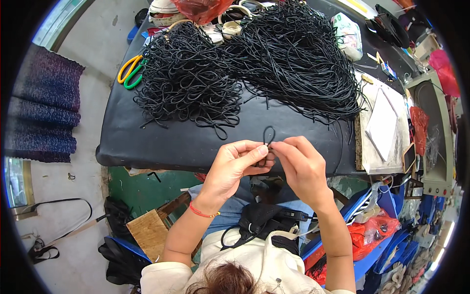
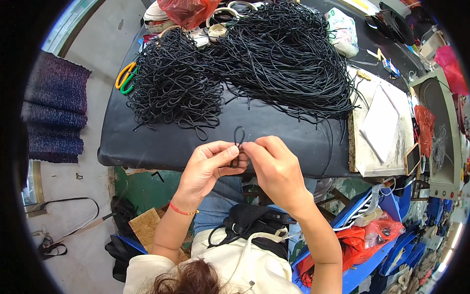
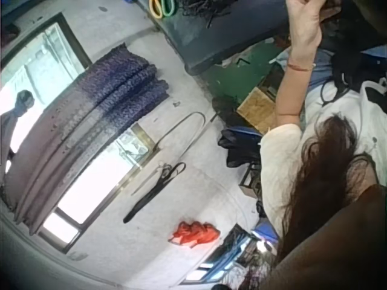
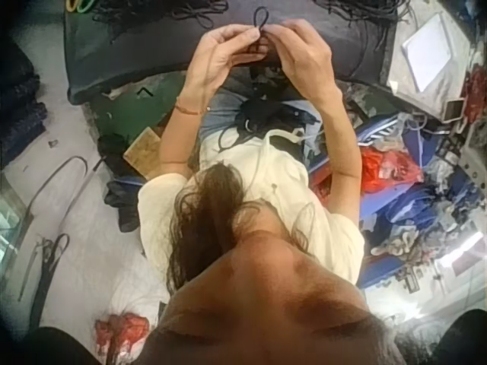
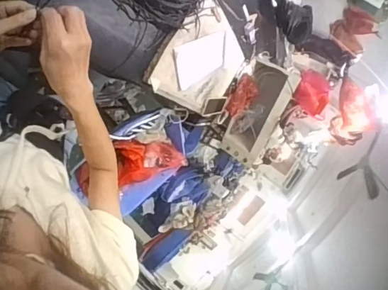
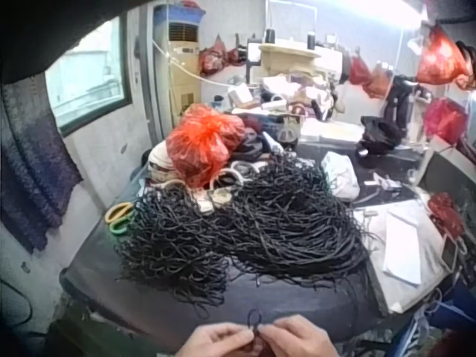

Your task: The person ties black cords into knots by hand, working through a large pile on a table. They pick up individual cords, form loops, and tighten them into knots, placing the finished items into a blue bin. The person also moves a red plastic bag and organizes the workspace during the process.

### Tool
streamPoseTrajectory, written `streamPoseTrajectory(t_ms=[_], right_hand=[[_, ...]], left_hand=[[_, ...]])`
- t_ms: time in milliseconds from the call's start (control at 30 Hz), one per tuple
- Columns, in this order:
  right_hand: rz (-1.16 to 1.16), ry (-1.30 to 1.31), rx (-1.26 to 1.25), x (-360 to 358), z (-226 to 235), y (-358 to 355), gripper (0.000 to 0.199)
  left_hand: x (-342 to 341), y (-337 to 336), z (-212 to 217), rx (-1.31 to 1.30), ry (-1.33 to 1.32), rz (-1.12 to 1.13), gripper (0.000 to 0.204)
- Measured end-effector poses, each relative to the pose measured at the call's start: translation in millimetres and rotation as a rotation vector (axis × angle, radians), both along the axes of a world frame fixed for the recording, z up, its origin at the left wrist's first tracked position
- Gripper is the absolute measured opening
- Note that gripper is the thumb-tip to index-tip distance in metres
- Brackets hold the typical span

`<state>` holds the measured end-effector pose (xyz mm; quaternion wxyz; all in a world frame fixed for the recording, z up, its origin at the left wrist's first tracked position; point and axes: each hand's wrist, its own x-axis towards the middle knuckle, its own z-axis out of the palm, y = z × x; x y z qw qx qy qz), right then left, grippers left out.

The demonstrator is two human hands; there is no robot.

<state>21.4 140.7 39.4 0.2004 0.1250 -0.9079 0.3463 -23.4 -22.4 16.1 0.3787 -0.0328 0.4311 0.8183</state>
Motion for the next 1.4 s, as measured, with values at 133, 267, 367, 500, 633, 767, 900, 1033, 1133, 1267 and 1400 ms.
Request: streamPoseTrajectory(t_ms=[133,267,367,500,633,767,900,1033,1133,1267,1400], right_hand=[[0.054,0.000,0.068,1.1,1.8,0.6,0.021],[0.017,0.007,0.178,7.2,7.4,10.4,0.023],[0.111,0.013,0.318,13.3,28.7,10.1,0.024],[0.113,-0.033,0.104,-8.1,38.7,15.8,0.014],[0.073,-0.231,-0.252,-4.6,13.8,22.3,0.004],[0.043,-0.263,-0.271,11.5,9.5,5.4,0.010],[-0.003,-0.479,-0.583,29.1,13.5,-7.7,0.020],[0.091,-0.635,-0.983,30.2,9.9,-5.2,0.020],[0.014,-0.577,-0.920,27.9,9.6,-5.5,0.016],[-0.145,-0.397,-0.711,24.4,4.2,-15.5,0.010],[-0.265,-0.335,-0.588,23.3,3.5,-21.7,0.012]], left_hand=[[1.8,0.8,-4.5,-0.029,0.089,-0.035,0.016],[2.3,-2.8,-3.5,-0.138,0.148,0.068,0.017],[2.5,-0.5,0.6,-0.534,0.600,0.050,0.014],[13.4,-2.1,13.1,-0.504,0.922,-0.147,0.011],[12.6,1.9,21.0,0.048,0.290,-0.024,0.028],[4.8,-0.2,10.0,-0.001,0.238,-0.036,0.026],[8.9,1.1,-0.5,-0.228,0.421,0.060,0.021],[10.0,0.0,-3.0,-0.061,0.321,0.066,0.020],[13.0,1.2,1.5,-0.027,0.269,0.112,0.019],[16.9,5.1,4.1,-0.008,0.252,0.185,0.015],[29.8,17.1,0.6,-0.047,0.233,0.315,0.013]])
